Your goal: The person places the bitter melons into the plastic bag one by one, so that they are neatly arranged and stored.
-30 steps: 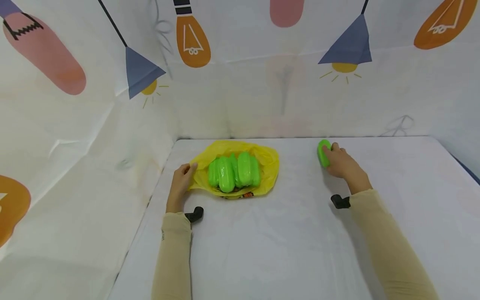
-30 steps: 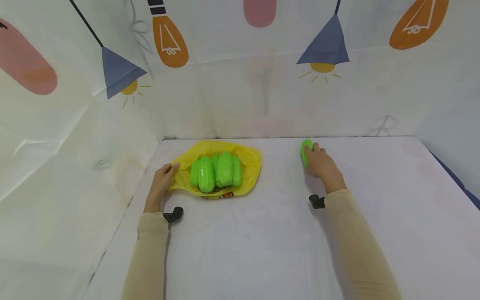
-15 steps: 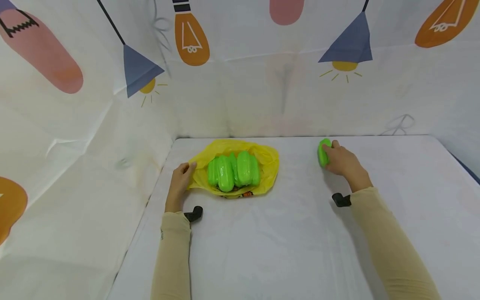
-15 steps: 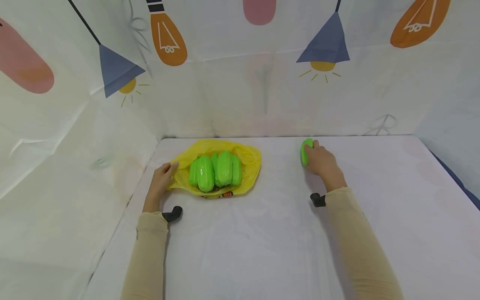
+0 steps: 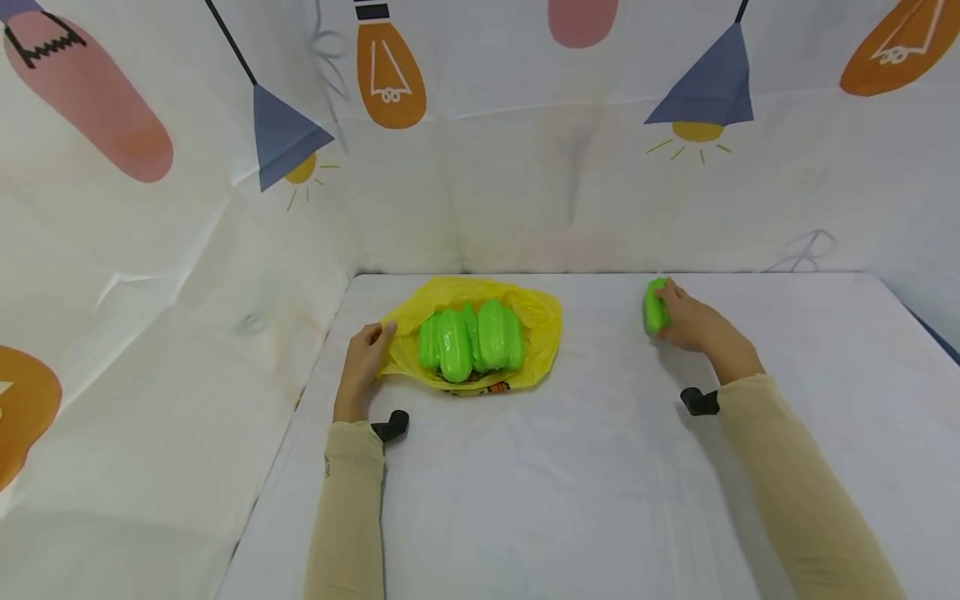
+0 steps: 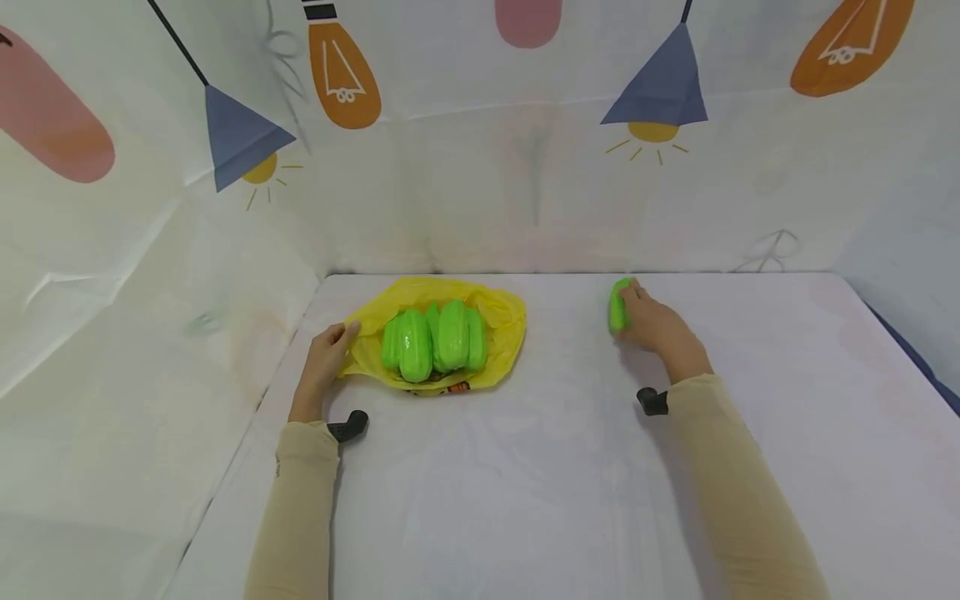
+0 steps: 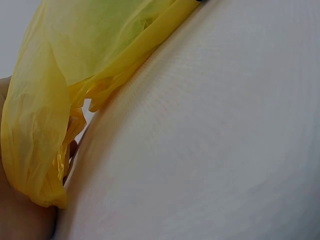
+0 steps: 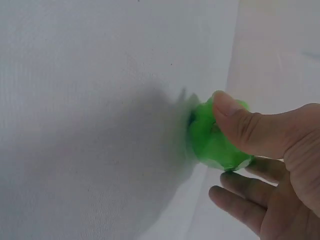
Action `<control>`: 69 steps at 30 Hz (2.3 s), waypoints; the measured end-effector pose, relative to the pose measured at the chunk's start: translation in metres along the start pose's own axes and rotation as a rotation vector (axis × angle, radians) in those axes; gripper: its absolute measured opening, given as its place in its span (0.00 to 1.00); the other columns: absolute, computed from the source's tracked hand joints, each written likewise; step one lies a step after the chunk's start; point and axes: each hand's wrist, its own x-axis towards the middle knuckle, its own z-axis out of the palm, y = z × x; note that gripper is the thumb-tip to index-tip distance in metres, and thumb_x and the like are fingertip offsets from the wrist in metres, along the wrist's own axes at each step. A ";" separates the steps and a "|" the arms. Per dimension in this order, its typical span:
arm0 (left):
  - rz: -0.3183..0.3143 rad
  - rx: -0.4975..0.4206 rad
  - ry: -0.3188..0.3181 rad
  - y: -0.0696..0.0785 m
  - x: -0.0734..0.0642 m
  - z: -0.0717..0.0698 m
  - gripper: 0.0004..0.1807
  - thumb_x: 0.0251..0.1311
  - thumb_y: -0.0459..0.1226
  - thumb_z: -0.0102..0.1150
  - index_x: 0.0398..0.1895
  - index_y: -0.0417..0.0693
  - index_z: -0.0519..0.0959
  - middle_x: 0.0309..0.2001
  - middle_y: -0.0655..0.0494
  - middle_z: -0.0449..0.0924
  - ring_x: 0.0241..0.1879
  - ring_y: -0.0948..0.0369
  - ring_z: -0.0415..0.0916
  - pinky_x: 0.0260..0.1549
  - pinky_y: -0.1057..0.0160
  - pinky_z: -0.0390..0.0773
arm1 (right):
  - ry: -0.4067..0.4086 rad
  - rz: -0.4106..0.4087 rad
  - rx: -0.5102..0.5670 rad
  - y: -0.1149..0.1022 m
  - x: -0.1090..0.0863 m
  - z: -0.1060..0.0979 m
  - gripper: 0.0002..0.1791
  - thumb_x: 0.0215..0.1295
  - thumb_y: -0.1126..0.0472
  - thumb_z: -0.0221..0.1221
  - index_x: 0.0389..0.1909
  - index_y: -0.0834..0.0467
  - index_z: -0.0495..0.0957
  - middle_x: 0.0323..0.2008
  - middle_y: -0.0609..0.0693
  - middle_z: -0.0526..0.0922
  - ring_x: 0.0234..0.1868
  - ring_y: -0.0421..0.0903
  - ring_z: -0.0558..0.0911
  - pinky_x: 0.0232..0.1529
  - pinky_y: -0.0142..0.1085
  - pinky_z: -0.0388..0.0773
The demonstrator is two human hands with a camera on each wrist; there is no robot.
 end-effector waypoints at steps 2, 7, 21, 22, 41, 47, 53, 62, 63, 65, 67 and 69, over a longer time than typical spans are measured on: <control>0.000 0.003 -0.004 0.000 0.001 0.000 0.37 0.68 0.62 0.46 0.64 0.41 0.70 0.63 0.43 0.70 0.53 0.51 0.67 0.55 0.54 0.67 | 0.004 0.015 0.014 0.005 -0.002 0.000 0.44 0.64 0.60 0.62 0.68 0.73 0.45 0.68 0.77 0.51 0.61 0.74 0.64 0.60 0.65 0.62; 0.003 0.019 0.010 -0.001 0.001 -0.003 0.37 0.68 0.62 0.45 0.64 0.41 0.71 0.62 0.44 0.70 0.52 0.51 0.67 0.53 0.56 0.67 | 0.011 0.035 0.042 0.017 -0.007 0.000 0.42 0.64 0.58 0.63 0.64 0.74 0.46 0.54 0.72 0.62 0.51 0.67 0.69 0.54 0.63 0.66; 0.015 0.000 0.001 0.001 -0.001 -0.002 0.36 0.69 0.61 0.45 0.64 0.40 0.71 0.61 0.42 0.71 0.51 0.51 0.68 0.52 0.56 0.68 | 0.019 -0.019 0.020 0.023 -0.006 0.003 0.47 0.66 0.59 0.60 0.75 0.67 0.42 0.69 0.80 0.43 0.65 0.79 0.56 0.61 0.70 0.58; 0.016 0.001 -0.001 0.001 -0.001 -0.001 0.37 0.69 0.61 0.45 0.64 0.39 0.70 0.61 0.42 0.71 0.52 0.51 0.68 0.53 0.56 0.68 | 0.021 -0.018 0.023 0.024 -0.007 0.004 0.46 0.66 0.58 0.60 0.75 0.67 0.43 0.69 0.80 0.43 0.65 0.79 0.56 0.60 0.70 0.59; 0.041 0.025 0.000 -0.001 -0.001 -0.001 0.36 0.68 0.61 0.45 0.60 0.40 0.73 0.60 0.43 0.72 0.50 0.51 0.68 0.50 0.56 0.68 | 0.146 -0.267 0.107 -0.093 0.006 0.003 0.48 0.65 0.54 0.63 0.77 0.59 0.46 0.75 0.68 0.44 0.71 0.69 0.58 0.66 0.63 0.60; 0.043 0.027 0.009 -0.004 0.000 0.001 0.32 0.69 0.61 0.45 0.49 0.39 0.72 0.53 0.44 0.70 0.42 0.54 0.65 0.40 0.61 0.65 | 0.114 -0.374 0.336 -0.140 0.016 0.032 0.49 0.66 0.51 0.63 0.78 0.59 0.44 0.76 0.64 0.47 0.71 0.61 0.61 0.66 0.56 0.65; 0.029 0.012 0.006 -0.004 0.001 0.001 0.35 0.69 0.61 0.45 0.58 0.40 0.73 0.59 0.43 0.71 0.48 0.52 0.67 0.47 0.59 0.67 | 0.066 -0.384 0.391 -0.156 0.018 0.057 0.49 0.66 0.51 0.63 0.77 0.60 0.43 0.76 0.61 0.50 0.75 0.58 0.54 0.72 0.55 0.55; 0.014 0.009 0.002 -0.003 0.002 0.000 0.37 0.68 0.62 0.45 0.63 0.42 0.72 0.62 0.44 0.70 0.51 0.53 0.67 0.51 0.58 0.68 | 0.066 -0.378 0.359 -0.158 0.016 0.063 0.51 0.66 0.51 0.63 0.77 0.61 0.40 0.76 0.63 0.48 0.75 0.60 0.55 0.71 0.55 0.56; 0.015 0.013 0.001 -0.003 0.001 -0.001 0.37 0.68 0.62 0.45 0.63 0.41 0.72 0.62 0.44 0.70 0.50 0.53 0.67 0.50 0.59 0.68 | 0.057 -0.375 0.360 -0.158 0.015 0.063 0.51 0.66 0.51 0.62 0.77 0.61 0.39 0.76 0.63 0.47 0.75 0.60 0.54 0.71 0.55 0.56; 0.016 0.016 0.003 -0.003 0.001 -0.001 0.36 0.68 0.62 0.45 0.61 0.41 0.72 0.60 0.44 0.71 0.49 0.53 0.67 0.48 0.60 0.67 | 0.036 -0.364 0.362 -0.158 0.014 0.065 0.53 0.67 0.50 0.62 0.77 0.61 0.37 0.76 0.63 0.45 0.75 0.61 0.54 0.72 0.55 0.55; 0.020 0.023 0.005 -0.003 0.000 -0.001 0.35 0.69 0.62 0.45 0.60 0.41 0.73 0.58 0.44 0.71 0.48 0.53 0.67 0.47 0.61 0.67 | 0.021 -0.347 0.347 -0.157 0.014 0.067 0.53 0.66 0.50 0.62 0.77 0.62 0.36 0.76 0.64 0.45 0.75 0.61 0.53 0.72 0.55 0.53; 0.026 0.025 0.008 -0.002 0.000 -0.001 0.34 0.69 0.62 0.45 0.57 0.40 0.73 0.55 0.45 0.72 0.45 0.54 0.66 0.44 0.61 0.67 | 0.011 -0.332 0.334 -0.155 0.013 0.070 0.54 0.66 0.50 0.62 0.77 0.63 0.35 0.76 0.64 0.47 0.75 0.61 0.54 0.72 0.55 0.54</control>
